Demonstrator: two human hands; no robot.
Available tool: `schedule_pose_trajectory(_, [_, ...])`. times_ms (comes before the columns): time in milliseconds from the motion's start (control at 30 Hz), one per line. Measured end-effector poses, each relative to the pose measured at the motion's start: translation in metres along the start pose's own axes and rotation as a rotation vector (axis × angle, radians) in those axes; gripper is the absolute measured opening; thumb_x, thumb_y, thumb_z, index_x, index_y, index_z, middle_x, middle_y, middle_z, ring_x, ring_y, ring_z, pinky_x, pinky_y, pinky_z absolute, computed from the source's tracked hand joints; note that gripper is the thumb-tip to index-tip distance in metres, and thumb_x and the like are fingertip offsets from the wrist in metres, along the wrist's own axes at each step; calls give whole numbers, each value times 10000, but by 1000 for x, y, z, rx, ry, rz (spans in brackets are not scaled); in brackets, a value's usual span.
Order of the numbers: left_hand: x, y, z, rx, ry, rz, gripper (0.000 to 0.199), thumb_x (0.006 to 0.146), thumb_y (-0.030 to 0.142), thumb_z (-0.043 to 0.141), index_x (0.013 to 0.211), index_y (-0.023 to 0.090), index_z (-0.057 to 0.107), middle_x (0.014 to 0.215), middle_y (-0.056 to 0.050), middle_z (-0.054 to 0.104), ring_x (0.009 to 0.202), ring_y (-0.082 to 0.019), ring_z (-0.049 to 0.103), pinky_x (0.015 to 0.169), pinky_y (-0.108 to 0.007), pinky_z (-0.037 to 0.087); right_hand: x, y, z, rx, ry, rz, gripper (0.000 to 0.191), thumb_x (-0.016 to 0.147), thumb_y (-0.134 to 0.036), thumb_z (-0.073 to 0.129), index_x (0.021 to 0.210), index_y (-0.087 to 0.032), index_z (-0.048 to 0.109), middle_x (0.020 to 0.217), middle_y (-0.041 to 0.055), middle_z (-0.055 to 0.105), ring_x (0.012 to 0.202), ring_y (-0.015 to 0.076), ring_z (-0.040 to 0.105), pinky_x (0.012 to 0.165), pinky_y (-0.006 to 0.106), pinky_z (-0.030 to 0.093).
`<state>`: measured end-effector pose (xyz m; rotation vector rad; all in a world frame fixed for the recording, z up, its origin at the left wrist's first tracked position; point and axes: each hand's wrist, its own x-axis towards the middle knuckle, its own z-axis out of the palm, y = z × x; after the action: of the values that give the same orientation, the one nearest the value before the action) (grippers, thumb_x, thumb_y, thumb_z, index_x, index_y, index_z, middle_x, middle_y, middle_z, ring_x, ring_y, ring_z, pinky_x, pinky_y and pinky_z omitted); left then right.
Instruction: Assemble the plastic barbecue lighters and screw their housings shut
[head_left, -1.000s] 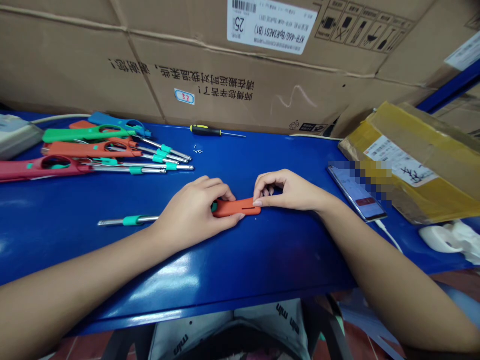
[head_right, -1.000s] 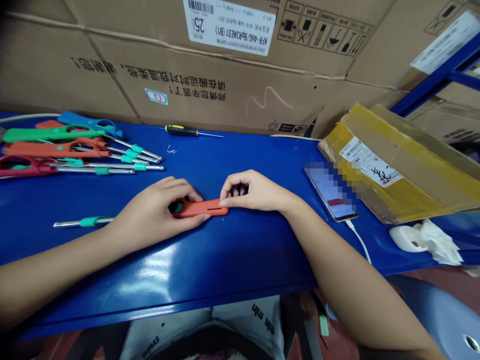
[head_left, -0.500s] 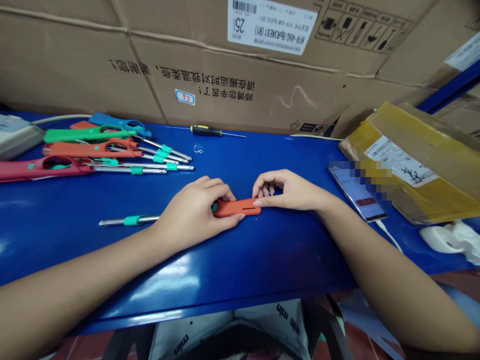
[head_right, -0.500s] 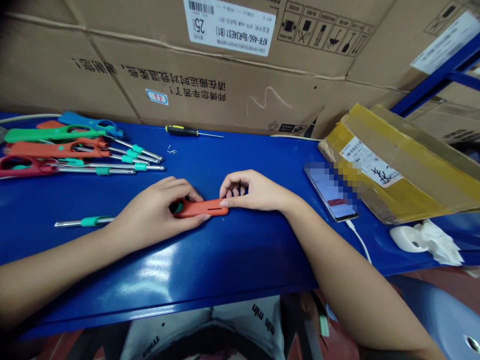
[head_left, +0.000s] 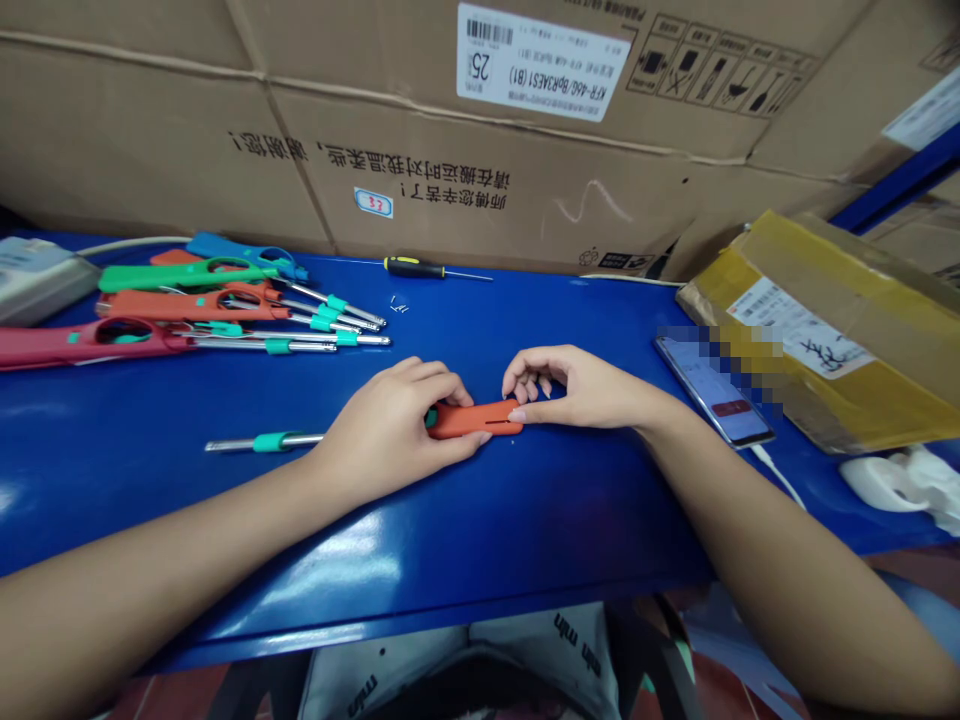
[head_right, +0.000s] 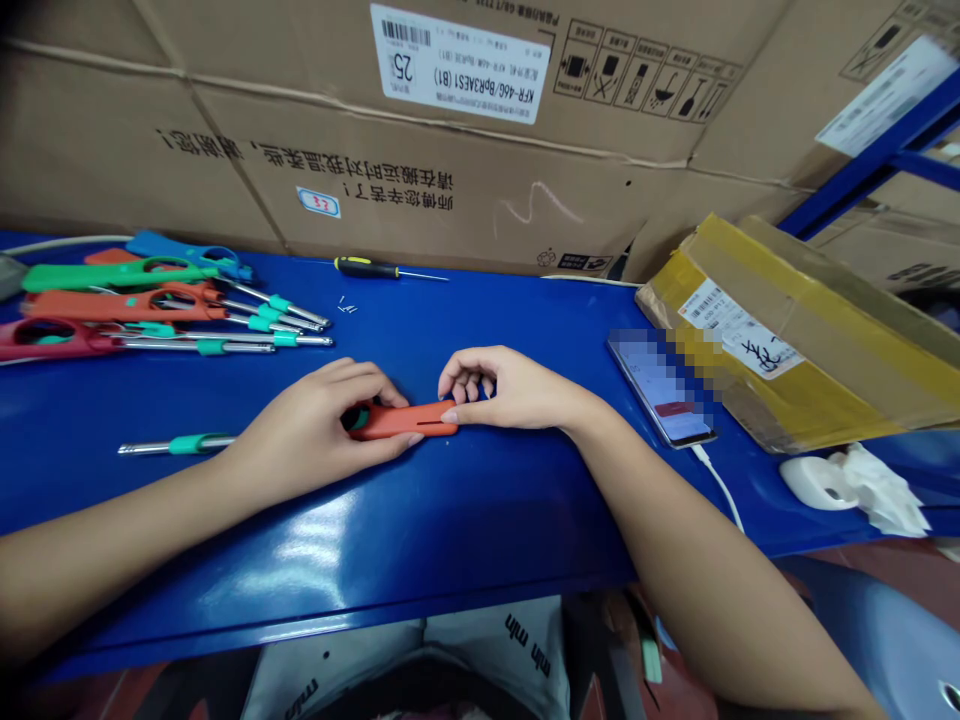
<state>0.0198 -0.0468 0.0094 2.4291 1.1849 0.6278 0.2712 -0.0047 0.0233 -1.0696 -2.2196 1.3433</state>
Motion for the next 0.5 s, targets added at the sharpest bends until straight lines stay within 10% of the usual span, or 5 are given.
schedule_pose_trajectory(500, [1,0,0,-3,-7,6,209,829,385,736,891,198,667,870,-23,681,835,-215,585,717,-323,411,1,4,0,43,19,-7,259,844,-376,748,981,-169,673,791,-11,589,716,117,514,659,258,415])
